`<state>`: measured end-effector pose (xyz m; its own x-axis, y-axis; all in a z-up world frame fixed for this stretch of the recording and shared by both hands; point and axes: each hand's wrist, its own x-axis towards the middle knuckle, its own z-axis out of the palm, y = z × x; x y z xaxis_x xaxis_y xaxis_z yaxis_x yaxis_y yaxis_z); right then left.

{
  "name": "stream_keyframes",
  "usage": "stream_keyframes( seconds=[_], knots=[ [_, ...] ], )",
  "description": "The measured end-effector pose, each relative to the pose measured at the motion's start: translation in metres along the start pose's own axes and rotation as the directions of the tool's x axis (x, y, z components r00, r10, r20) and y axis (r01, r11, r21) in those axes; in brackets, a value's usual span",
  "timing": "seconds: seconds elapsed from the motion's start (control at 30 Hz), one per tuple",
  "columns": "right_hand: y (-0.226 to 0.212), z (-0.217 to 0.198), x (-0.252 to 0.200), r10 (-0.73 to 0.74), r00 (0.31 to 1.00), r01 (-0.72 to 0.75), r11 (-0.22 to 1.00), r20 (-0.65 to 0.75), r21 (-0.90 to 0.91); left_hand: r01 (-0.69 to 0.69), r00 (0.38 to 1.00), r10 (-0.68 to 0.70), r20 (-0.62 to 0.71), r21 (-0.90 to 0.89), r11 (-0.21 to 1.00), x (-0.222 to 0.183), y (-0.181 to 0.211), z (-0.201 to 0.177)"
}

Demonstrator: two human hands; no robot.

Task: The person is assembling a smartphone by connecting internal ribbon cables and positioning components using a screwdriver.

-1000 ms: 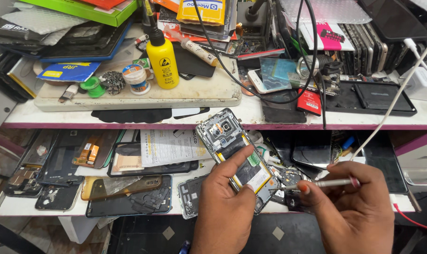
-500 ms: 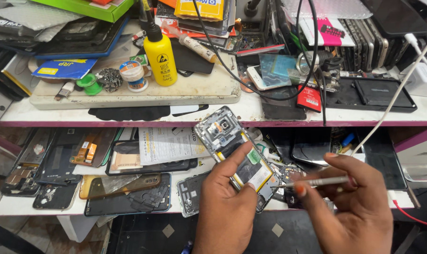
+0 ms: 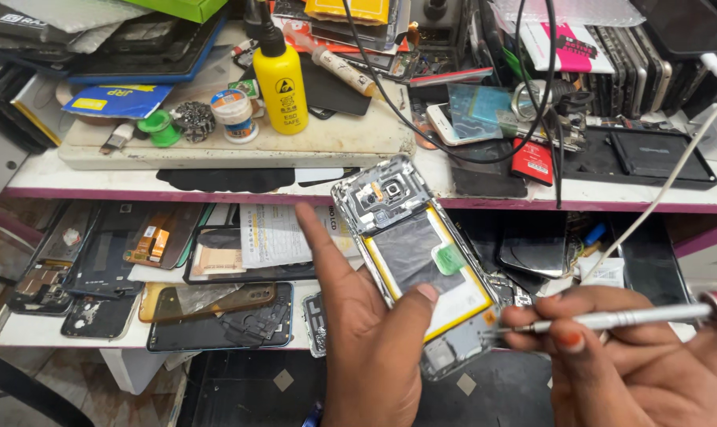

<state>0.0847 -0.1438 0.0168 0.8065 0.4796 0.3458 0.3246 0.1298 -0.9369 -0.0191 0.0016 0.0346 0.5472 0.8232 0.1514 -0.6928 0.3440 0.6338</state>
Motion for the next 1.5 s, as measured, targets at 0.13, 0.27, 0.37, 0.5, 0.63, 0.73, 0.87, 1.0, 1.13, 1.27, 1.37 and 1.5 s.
stream_keyframes(
  seconds=[0.13,0.27,0.37,0.5,0.63,0.73,0.87,1.0,1.13,1.27,1.37,1.5],
  knots=[
    [0.027,-0.024,-0.005,0.092,0.983,-0.116,0.983,0.161,0.144,0.124,0.986,-0.147,-0.074,-0.257,0.958,0.001,0.006,-0.003],
    [0.018,-0.019,-0.010,0.070,0.985,-0.072,0.997,0.159,0.009,0.332,0.941,-0.308,0.137,-0.539,0.774,-0.001,0.016,-0.001],
    [0.007,0.013,-0.021,-0.015,1.000,0.016,0.998,-0.001,0.053,0.335,0.941,-0.317,0.117,-0.444,0.831,-0.002,0.016,0.002],
    [-0.002,0.033,-0.018,0.046,0.996,-0.047,0.999,-0.075,-0.001,0.289,0.952,-0.303,0.047,-0.466,0.836,-0.005,0.016,-0.002],
    [0.001,0.036,-0.017,0.058,0.997,-0.057,0.998,-0.051,0.012,0.293,0.945,-0.326,0.012,-0.467,0.834,-0.005,0.015,-0.005],
    [0.003,0.034,-0.017,0.046,0.999,-0.045,0.999,-0.027,0.012,0.300,0.945,-0.325,0.026,-0.459,0.836,-0.004,0.014,-0.007],
    [0.007,0.034,-0.018,0.058,0.998,-0.057,0.998,-0.027,0.037,0.298,0.946,-0.324,0.022,-0.459,0.837,-0.004,0.013,-0.008],
    [0.008,0.033,-0.018,0.064,0.998,-0.064,0.998,-0.024,0.004,0.295,0.944,-0.331,0.005,-0.463,0.836,-0.004,0.013,-0.008],
    [0.001,0.031,-0.017,0.069,0.998,-0.067,0.993,0.013,-0.096,0.260,0.951,-0.309,-0.032,-0.458,0.850,-0.005,0.011,-0.008],
    [-0.004,0.037,-0.016,0.001,0.997,-0.001,1.000,0.072,-0.001,0.213,0.961,-0.267,-0.066,-0.433,0.876,-0.007,0.007,-0.008],
    [-0.006,0.037,-0.019,0.001,0.998,0.000,1.000,0.070,-0.020,0.237,0.948,-0.309,-0.078,-0.478,0.846,-0.008,0.004,-0.008],
    [0.015,0.022,-0.030,0.044,0.999,-0.044,0.999,-0.003,-0.003,0.247,0.955,-0.296,-0.026,-0.483,0.840,-0.006,0.009,-0.008]
  ],
)
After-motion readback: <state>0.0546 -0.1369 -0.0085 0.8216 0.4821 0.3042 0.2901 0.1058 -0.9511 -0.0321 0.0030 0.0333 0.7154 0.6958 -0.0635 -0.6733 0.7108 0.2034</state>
